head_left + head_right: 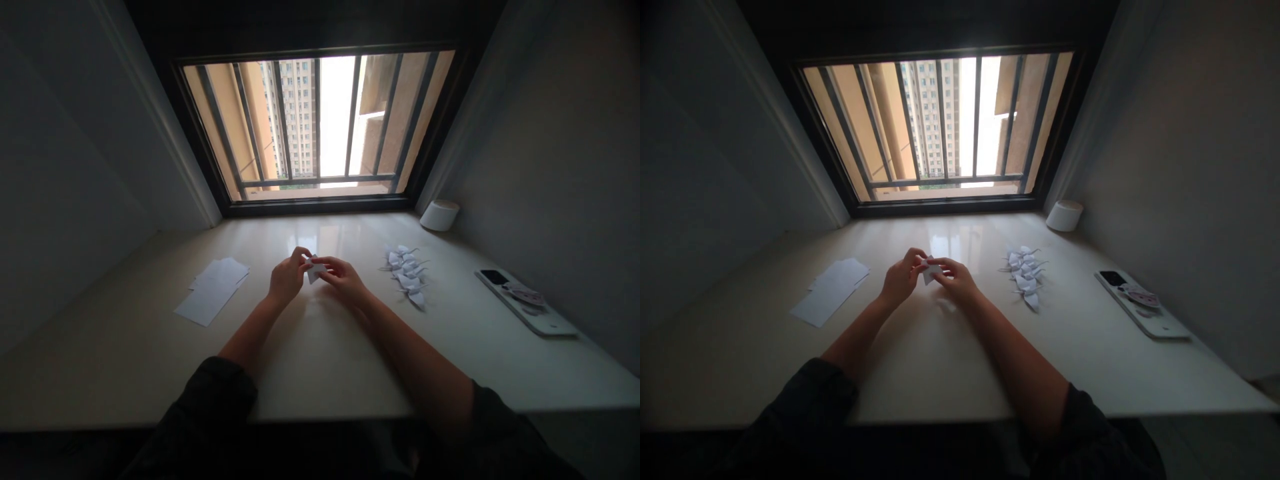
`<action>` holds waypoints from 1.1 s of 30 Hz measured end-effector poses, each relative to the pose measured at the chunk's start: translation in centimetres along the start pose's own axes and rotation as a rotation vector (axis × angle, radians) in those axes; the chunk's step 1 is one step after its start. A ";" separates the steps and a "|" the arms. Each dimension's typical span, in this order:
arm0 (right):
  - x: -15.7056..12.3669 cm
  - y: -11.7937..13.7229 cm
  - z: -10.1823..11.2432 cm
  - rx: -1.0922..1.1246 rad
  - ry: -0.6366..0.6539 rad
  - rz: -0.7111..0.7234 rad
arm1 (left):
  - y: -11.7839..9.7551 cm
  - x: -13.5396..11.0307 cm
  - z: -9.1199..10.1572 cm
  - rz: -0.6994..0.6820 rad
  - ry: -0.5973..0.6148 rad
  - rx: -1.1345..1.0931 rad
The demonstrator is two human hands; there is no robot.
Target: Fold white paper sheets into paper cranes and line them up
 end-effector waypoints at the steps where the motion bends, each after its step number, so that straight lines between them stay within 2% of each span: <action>1: 0.0 0.0 0.0 0.007 -0.002 -0.005 | 0.2 0.0 0.0 0.013 0.000 -0.024; 6: 0.0 0.1 0.4 0.118 -0.041 -0.018 | 1.6 0.1 -0.4 0.135 -0.028 -0.221; 10: 0.0 0.2 0.8 0.138 -0.108 0.013 | 1.5 0.1 -1.2 0.189 0.044 -0.351; 15: 0.0 0.1 0.8 0.014 -0.147 0.084 | 0.6 0.3 -0.7 0.125 0.012 -0.272; 19: -0.1 0.3 1.1 -0.003 -0.209 0.112 | 0.6 0.3 -0.4 0.112 -0.034 -0.305; 22: -0.2 0.5 1.3 0.021 -0.242 0.108 | 0.8 0.3 -0.3 0.119 -0.058 -0.353; 28: -0.3 0.9 0.8 0.079 -0.189 0.055 | 0.4 0.2 -0.4 0.099 -0.031 -0.345; 33: -0.3 0.8 1.4 0.109 -0.270 0.031 | 0.1 0.1 -0.6 0.093 -0.013 -0.332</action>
Point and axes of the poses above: each hand's wrist, its own x-axis towards the middle knuckle, its own z-axis out of the back of the hand, y = z × x, the point moved 7 cm from there along x, towards the middle knuckle, and after that the axes turned 10 degrees about -x, right-handed, at the moved point
